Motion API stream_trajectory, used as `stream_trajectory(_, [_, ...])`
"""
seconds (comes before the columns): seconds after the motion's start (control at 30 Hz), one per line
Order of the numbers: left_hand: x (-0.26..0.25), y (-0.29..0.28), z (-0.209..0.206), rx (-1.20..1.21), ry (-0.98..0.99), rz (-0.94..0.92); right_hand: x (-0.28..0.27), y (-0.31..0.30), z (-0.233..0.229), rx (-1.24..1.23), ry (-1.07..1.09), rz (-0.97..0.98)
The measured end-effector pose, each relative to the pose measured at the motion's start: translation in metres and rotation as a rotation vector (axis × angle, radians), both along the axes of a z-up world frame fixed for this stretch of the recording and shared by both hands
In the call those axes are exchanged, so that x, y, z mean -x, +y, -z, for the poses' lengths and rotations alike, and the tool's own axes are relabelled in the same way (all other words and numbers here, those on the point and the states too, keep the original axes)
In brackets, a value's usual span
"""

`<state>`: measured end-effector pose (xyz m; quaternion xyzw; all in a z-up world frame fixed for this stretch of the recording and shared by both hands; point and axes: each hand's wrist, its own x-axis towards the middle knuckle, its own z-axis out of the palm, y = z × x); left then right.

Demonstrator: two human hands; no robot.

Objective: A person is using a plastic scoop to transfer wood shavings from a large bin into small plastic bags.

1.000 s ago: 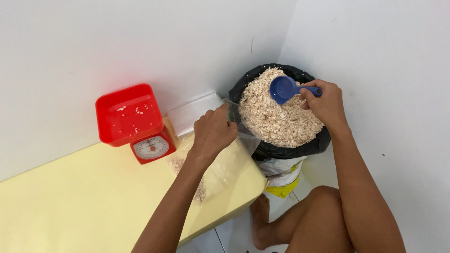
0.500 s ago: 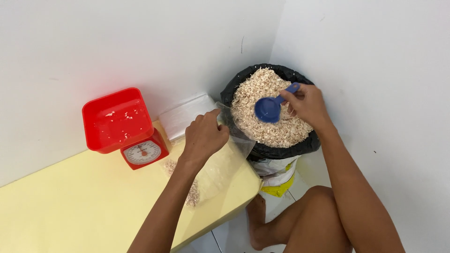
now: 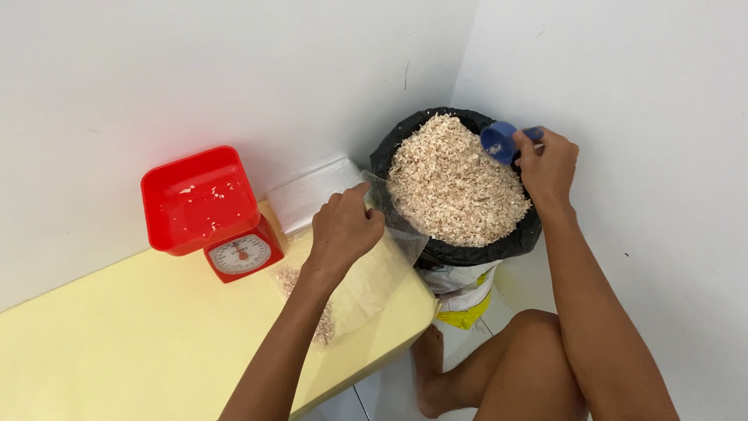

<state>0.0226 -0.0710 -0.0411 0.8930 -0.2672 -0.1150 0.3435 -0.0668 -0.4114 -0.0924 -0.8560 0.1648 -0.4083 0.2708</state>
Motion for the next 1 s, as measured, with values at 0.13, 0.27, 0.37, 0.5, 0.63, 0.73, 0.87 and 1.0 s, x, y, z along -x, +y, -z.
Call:
stream_trajectory(0.13, [0.001,0.0,0.005,0.01,0.005,-0.01,0.0,0.0,0.011,-0.023,0.193,0.028])
stream_trajectory(0.27, [0.004,0.0,-0.006,0.002,0.017,-0.009,-0.001,-0.01,0.005,0.008,0.221,0.123])
stream_trajectory(0.37, [0.003,-0.001,-0.003,-0.01,0.006,-0.012,-0.003,-0.008,0.015,-0.006,0.259,0.189])
stream_trajectory(0.5, [0.005,-0.005,-0.009,-0.048,-0.021,-0.002,-0.005,-0.008,0.016,-0.058,0.249,0.063])
stream_trajectory(0.63, [0.015,-0.001,-0.01,-0.046,0.028,-0.012,-0.003,0.009,0.007,-0.073,0.201,0.071])
stream_trajectory(0.73, [0.017,-0.002,-0.014,-0.042,0.008,-0.014,-0.006,0.01,0.014,-0.073,0.243,0.051])
stream_trajectory(0.87, [0.015,-0.005,-0.017,-0.065,0.011,-0.012,-0.012,0.008,0.007,-0.117,0.224,0.006])
stream_trajectory(1.0, [0.015,-0.002,-0.013,-0.026,0.002,-0.008,-0.017,0.005,0.027,-0.184,0.217,0.042])
